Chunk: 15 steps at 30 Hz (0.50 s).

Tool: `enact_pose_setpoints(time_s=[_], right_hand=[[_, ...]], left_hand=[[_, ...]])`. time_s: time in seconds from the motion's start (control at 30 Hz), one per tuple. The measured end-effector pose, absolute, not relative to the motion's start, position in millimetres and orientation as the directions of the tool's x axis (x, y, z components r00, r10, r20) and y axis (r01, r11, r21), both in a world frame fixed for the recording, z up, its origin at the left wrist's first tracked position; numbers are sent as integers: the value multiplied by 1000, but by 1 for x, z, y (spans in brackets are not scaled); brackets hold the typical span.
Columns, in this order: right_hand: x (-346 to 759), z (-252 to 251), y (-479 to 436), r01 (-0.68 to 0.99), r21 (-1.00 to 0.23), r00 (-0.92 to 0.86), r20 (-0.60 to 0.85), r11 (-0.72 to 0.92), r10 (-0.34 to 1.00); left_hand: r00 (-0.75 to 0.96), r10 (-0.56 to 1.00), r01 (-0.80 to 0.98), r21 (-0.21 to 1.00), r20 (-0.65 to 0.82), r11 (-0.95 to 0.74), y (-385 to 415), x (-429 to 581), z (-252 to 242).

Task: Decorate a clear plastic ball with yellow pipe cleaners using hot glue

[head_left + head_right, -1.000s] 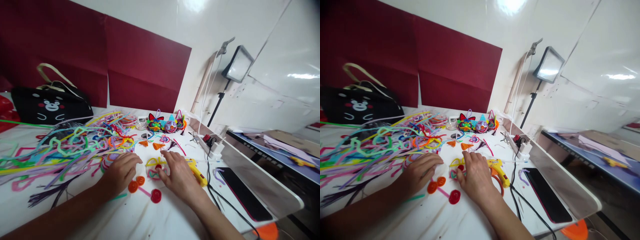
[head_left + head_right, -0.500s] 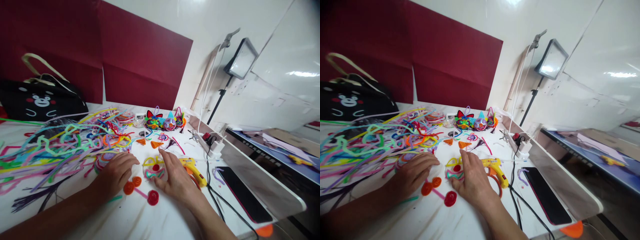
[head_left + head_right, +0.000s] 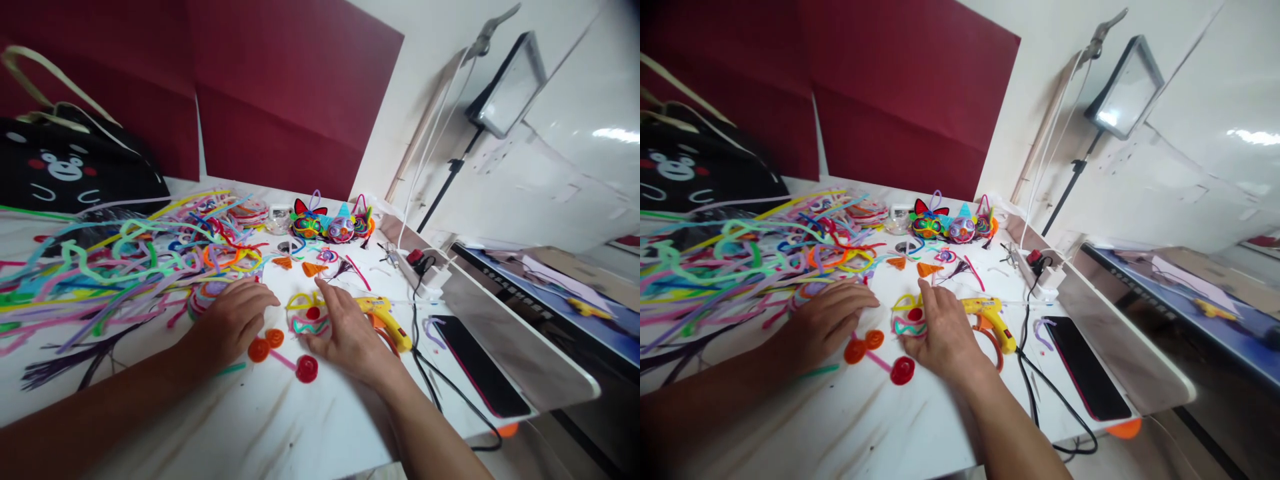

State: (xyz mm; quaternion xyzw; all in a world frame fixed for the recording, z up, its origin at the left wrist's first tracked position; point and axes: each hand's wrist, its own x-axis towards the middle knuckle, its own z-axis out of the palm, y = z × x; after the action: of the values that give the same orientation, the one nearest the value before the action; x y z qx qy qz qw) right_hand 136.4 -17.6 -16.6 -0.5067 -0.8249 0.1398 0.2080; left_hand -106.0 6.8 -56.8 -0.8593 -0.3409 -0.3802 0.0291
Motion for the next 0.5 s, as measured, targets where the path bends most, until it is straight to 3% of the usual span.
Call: enact_pose_setpoints(time_s=[0.5], right_hand=[[126,-18,-10,862,-305,-390,110,405,914]], left_hand=[[518,512,597,139,685,-790,8,-106,-57]])
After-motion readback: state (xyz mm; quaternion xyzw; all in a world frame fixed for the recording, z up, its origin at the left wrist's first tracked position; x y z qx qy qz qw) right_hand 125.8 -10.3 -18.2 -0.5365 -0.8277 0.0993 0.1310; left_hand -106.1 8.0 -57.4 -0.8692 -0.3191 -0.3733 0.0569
